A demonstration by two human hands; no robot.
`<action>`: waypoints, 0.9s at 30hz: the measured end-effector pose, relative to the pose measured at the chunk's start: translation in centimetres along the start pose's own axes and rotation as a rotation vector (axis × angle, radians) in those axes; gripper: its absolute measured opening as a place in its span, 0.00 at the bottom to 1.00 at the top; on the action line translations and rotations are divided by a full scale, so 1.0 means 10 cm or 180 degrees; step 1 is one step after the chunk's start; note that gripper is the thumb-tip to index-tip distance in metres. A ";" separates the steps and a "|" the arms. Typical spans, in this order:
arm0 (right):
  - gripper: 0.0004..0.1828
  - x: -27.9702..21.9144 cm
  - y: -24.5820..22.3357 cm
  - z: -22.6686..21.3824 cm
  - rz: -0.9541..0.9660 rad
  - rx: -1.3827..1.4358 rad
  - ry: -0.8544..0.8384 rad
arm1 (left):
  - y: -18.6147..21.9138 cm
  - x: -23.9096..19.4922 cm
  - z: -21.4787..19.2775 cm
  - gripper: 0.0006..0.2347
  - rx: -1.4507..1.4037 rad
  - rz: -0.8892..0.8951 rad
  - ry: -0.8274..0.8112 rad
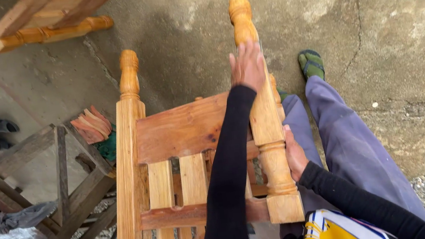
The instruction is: The person sands the wooden chair with a sanding block, focusing on the seat slats, the backrest, and the turned legs. The person repositions the chair to access different sides and continues sanding the vertical supports and horizontal rails.
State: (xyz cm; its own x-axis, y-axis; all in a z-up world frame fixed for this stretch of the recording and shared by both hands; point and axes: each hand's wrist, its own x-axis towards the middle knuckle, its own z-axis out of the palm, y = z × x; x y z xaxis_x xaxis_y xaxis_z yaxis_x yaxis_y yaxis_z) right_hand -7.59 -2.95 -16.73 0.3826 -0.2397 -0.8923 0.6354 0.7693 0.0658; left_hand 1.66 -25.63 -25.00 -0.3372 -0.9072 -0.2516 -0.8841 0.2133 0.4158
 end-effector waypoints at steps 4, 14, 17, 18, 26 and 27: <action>0.40 0.11 0.07 -0.02 -0.0032 0.0173 0.0390 | 0.68 -1.37 -0.81 0.19 -0.0120 0.0410 -0.0224; 0.39 0.02 -0.03 0.07 -0.0247 0.0205 0.0224 | 0.04 -0.01 -0.07 0.16 0.0405 0.0283 -0.0293; 0.37 -0.09 -0.10 0.18 -0.0113 0.0227 0.0217 | -0.04 0.07 -0.14 0.14 0.0361 0.0492 -0.0472; 0.36 -0.15 -0.17 0.24 -0.0111 0.0203 0.0260 | 0.02 0.00 -0.23 0.13 0.0354 0.0719 -0.0472; 0.32 0.08 0.01 0.10 -0.0522 0.0100 0.0087 | 0.25 -0.01 -0.44 0.13 0.0416 0.0681 -0.1045; 0.31 0.04 -0.01 0.11 -0.0511 0.0094 0.0120 | 0.20 0.18 -0.35 0.12 0.0593 0.0461 -0.1230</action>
State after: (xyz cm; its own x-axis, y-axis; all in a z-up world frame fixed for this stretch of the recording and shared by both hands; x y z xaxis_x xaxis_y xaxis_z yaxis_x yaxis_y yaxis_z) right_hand -6.72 -3.75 -16.61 0.2493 -0.3354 -0.9085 0.7061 0.7050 -0.0665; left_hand 0.41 -28.11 -21.60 -0.5266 -0.6687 -0.5249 -0.8500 0.4219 0.3154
